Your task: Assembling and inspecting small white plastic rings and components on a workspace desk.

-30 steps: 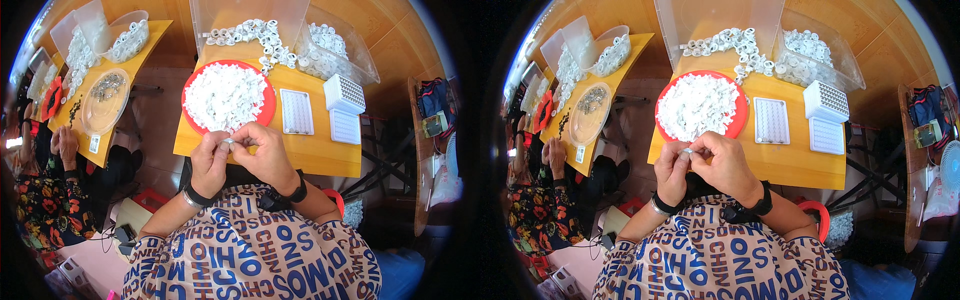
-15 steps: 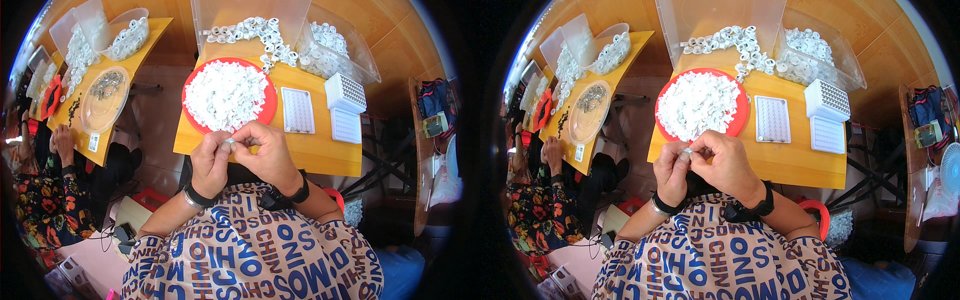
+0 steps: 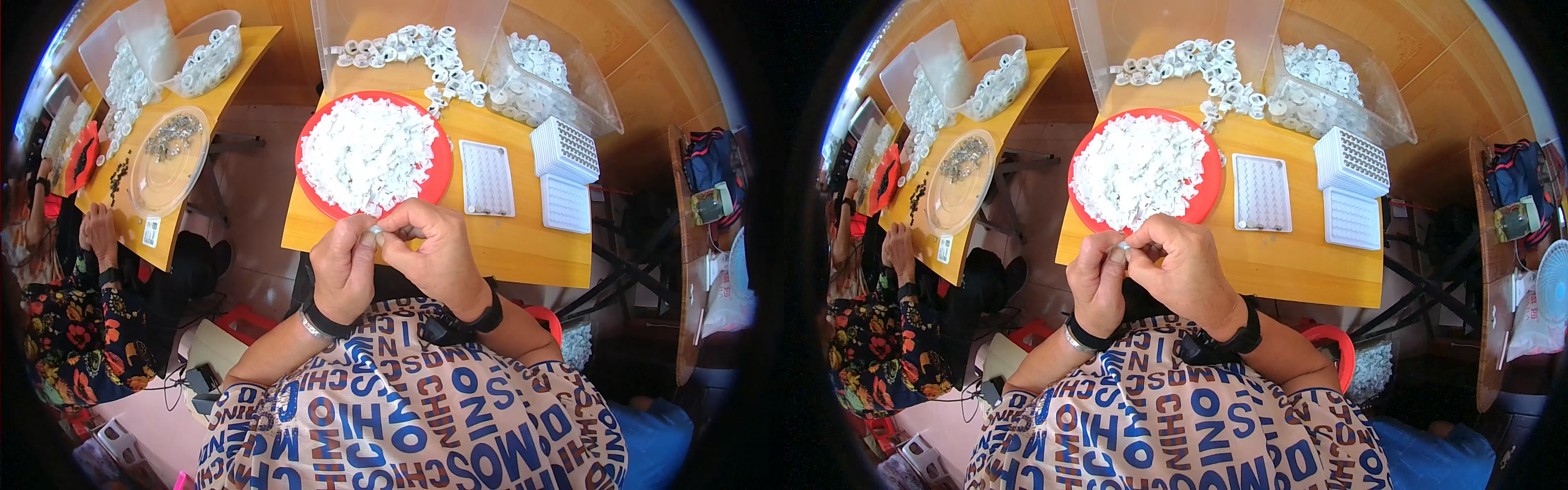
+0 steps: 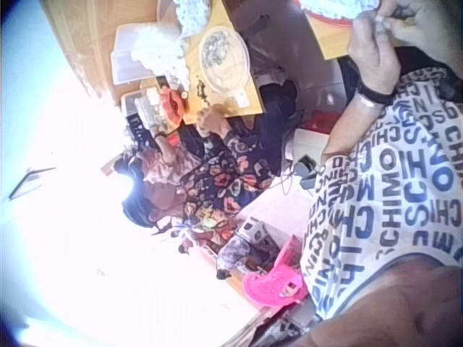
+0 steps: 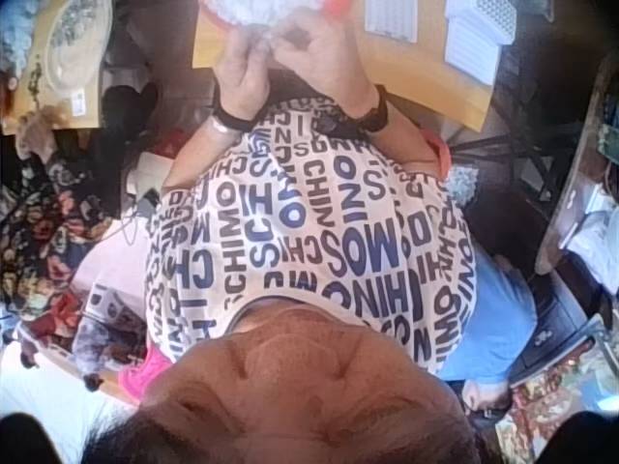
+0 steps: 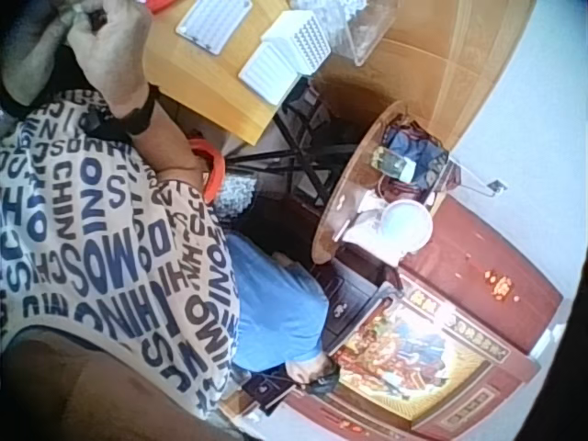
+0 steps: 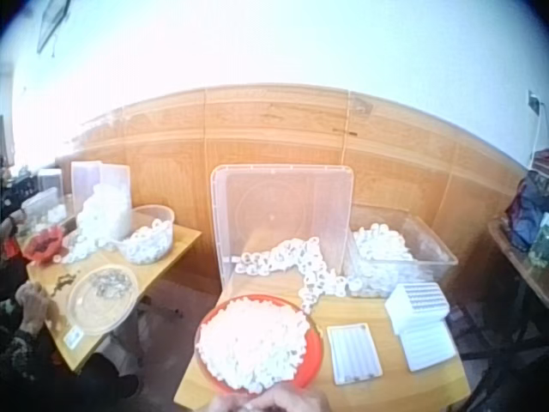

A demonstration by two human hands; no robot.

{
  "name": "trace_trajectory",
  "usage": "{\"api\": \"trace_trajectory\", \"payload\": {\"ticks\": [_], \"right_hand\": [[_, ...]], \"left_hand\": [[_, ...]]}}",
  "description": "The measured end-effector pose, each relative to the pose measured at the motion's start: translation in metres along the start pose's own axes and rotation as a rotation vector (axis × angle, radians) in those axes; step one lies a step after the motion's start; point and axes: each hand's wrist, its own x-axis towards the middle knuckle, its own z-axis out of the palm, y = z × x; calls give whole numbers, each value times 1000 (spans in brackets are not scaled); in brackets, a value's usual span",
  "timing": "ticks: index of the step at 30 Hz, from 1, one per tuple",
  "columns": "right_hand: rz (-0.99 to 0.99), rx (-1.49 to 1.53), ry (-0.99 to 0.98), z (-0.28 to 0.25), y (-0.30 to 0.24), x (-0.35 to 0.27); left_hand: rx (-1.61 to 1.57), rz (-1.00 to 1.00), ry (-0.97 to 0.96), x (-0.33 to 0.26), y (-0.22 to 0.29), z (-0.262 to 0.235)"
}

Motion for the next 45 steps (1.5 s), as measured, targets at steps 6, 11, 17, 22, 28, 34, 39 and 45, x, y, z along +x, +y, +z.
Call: {"api": "trace_trajectory", "payload": {"ticks": [6,11,17,22,28,34,39,45], "right_hand": [[150,154,-45,-5,9,2],[411,469,-151,-21,16,6],[421,478,-185,-25,8,7],[481,526,-191,-28,18,6],[560,628,-198,-28,18,7],[552,617,-204,-28,18,7],[496,587,-203,-26,12,6],[197,346,-135,-21,-2,1]], "left_hand": [[-54,-89,-59,2,-1,0],[-436,-407,-173,8,5,-9],[-735,-522,-223,11,1,-12],[-777,-549,-244,12,5,-13],[-738,-518,-240,12,6,-12],[-732,-508,-248,12,4,-12],[-759,-504,-242,11,3,-13],[-722,-453,-213,8,7,-11]]}}
